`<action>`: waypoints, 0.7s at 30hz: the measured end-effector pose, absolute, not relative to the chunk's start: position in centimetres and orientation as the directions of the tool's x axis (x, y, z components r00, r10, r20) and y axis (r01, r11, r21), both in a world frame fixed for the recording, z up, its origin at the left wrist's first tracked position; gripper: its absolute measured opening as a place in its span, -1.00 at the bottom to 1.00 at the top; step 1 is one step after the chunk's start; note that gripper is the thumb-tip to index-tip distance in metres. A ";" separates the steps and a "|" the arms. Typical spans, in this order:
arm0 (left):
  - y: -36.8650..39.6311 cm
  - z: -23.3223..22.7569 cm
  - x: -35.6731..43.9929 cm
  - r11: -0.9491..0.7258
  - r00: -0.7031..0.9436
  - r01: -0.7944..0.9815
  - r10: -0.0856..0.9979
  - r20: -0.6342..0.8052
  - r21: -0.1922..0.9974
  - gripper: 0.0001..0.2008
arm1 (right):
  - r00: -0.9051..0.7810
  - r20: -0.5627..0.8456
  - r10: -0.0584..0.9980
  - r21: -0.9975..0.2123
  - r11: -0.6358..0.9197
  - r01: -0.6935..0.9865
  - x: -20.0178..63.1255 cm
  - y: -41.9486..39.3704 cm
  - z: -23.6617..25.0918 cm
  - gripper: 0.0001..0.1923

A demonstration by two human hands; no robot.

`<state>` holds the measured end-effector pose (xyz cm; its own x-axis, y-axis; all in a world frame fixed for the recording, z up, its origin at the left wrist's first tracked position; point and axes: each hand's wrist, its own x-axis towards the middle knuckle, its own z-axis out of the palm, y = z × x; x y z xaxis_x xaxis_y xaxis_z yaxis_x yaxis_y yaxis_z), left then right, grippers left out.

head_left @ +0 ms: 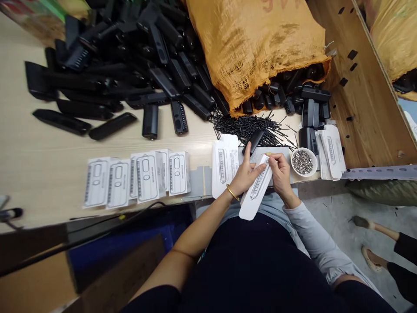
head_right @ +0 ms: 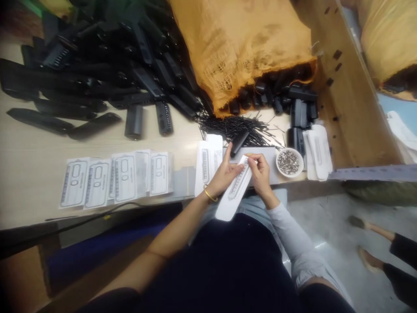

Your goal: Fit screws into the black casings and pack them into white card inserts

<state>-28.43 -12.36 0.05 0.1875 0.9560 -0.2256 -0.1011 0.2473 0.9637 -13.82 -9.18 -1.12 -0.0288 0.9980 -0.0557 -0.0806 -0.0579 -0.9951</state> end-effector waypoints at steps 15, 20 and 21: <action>-11.3 2.1 -31.9 0.065 -0.237 0.522 0.969 0.072 0.850 -0.35 | -0.751 0.138 0.646 -0.416 0.725 0.548 -16.3 -1.8 -2.2 -0.73; -10.1 2.1 -30.7 0.122 -0.130 0.568 0.990 -0.058 0.814 -0.28 | -0.164 0.473 0.866 -0.681 0.477 0.556 -10.7 1.7 2.5 -0.55; -9.8 2.1 -30.2 0.107 -0.102 0.579 0.993 -0.058 0.809 -0.28 | -0.056 0.559 0.827 -0.698 0.506 0.507 -9.7 1.6 3.7 -0.52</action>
